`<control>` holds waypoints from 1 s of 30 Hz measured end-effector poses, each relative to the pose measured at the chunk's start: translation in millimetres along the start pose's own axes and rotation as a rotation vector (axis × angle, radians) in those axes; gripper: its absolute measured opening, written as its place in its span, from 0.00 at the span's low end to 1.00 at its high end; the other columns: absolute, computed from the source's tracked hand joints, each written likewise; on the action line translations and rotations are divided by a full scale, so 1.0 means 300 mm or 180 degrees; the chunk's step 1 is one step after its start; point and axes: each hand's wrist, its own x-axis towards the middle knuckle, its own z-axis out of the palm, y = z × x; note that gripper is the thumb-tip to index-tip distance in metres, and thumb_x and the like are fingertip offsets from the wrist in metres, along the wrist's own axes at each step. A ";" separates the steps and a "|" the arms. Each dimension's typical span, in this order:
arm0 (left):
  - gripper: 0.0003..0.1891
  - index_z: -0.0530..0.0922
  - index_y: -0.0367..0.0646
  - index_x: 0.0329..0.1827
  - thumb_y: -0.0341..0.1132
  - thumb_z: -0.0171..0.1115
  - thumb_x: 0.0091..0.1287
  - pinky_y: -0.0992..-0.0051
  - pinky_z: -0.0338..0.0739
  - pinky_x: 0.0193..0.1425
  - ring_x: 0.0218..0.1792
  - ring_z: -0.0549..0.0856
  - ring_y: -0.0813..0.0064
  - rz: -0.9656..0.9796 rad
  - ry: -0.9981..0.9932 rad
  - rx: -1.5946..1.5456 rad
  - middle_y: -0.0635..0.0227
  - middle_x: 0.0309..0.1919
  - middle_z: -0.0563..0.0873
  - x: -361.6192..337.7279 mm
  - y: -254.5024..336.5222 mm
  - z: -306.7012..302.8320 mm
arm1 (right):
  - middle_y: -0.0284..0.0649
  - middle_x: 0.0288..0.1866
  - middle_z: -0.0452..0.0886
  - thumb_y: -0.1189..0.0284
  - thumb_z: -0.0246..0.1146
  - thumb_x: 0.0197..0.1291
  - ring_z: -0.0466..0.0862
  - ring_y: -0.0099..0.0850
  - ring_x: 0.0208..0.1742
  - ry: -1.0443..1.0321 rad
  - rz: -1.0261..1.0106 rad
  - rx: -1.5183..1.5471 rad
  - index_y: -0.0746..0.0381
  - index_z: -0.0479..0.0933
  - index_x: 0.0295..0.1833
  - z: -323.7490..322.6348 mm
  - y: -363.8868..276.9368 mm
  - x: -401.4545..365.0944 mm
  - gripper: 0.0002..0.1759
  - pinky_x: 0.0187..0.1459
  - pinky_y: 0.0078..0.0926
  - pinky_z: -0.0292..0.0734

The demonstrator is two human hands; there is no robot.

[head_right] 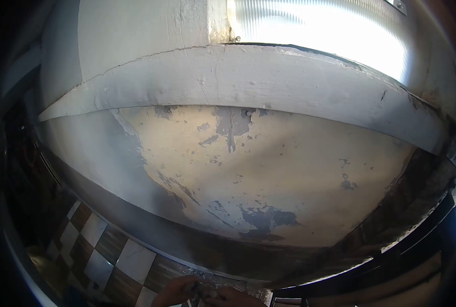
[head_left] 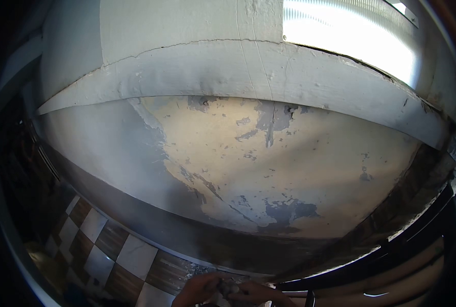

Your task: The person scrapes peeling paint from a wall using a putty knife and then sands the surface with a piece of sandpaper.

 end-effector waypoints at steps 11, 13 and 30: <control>0.14 0.78 0.42 0.49 0.28 0.63 0.60 0.77 0.70 0.32 0.26 0.72 0.77 0.0637 0.2289 0.0876 0.67 0.24 0.76 -0.109 -0.230 -0.150 | 0.43 0.25 0.80 0.69 0.55 0.65 0.80 0.26 0.16 0.3258 -0.2156 0.1536 0.69 0.74 0.40 -0.280 -0.617 0.296 0.12 0.12 0.18 0.73; 0.14 0.78 0.42 0.49 0.27 0.62 0.60 0.77 0.70 0.32 0.26 0.72 0.77 0.0528 0.2143 0.1013 0.67 0.24 0.76 -0.121 -0.240 -0.149 | 0.42 0.23 0.80 0.67 0.54 0.66 0.79 0.25 0.15 0.3325 -0.2093 0.1776 0.68 0.73 0.38 -0.261 -0.704 0.365 0.13 0.11 0.17 0.70; 0.13 0.79 0.44 0.49 0.28 0.59 0.60 0.75 0.70 0.34 0.27 0.74 0.76 -0.0310 0.2156 0.0540 0.68 0.24 0.76 -0.244 -0.144 -0.295 | 0.39 0.21 0.75 0.61 0.51 0.67 0.75 0.24 0.13 0.4126 -0.3101 0.3350 0.68 0.70 0.37 -0.298 -0.978 0.592 0.18 0.08 0.18 0.67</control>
